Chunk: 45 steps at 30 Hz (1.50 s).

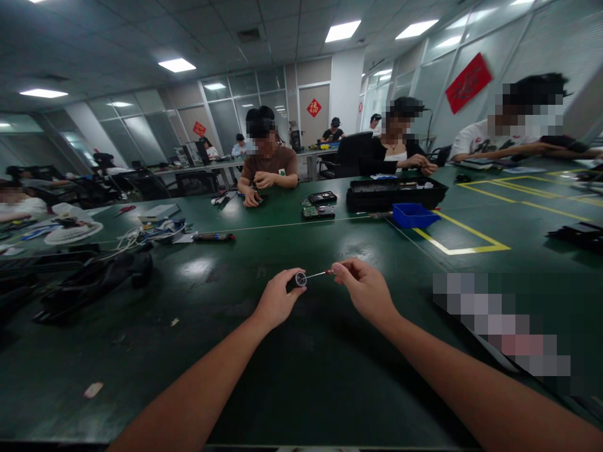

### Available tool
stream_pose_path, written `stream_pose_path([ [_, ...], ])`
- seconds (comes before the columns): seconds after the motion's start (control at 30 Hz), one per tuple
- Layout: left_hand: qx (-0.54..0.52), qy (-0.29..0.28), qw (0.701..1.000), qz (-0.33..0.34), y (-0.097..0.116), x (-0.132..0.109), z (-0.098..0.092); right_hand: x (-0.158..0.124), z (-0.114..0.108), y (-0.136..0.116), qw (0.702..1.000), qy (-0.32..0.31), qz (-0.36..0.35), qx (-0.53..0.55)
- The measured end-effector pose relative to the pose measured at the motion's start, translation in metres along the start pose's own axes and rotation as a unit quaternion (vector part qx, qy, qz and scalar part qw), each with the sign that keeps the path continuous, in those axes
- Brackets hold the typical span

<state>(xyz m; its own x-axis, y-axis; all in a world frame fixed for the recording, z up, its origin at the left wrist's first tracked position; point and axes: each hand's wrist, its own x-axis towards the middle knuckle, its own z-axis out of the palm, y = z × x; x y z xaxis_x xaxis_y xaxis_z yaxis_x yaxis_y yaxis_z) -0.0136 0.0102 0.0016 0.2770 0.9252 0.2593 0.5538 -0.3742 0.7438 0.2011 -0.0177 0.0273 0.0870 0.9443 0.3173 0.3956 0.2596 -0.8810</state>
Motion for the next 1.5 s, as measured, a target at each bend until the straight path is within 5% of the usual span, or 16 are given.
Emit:
stream_pose_path([
  [0.6,0.003,0.001,1.0,0.023,0.0018,-0.0004,-0.004,0.0027,-0.0026,-0.0015,0.996,0.042,0.016,-0.075],
  [1.03,0.065,-0.014,0.997,0.032,0.0038,-0.0005,-0.0063,-0.0027,-0.0016,-0.0067,0.996,-0.005,-0.041,-0.078],
  [1.5,0.076,-0.017,0.996,0.041,0.0023,-0.0009,-0.0062,-0.002,0.0023,-0.0035,0.998,-0.055,-0.028,-0.02],
])
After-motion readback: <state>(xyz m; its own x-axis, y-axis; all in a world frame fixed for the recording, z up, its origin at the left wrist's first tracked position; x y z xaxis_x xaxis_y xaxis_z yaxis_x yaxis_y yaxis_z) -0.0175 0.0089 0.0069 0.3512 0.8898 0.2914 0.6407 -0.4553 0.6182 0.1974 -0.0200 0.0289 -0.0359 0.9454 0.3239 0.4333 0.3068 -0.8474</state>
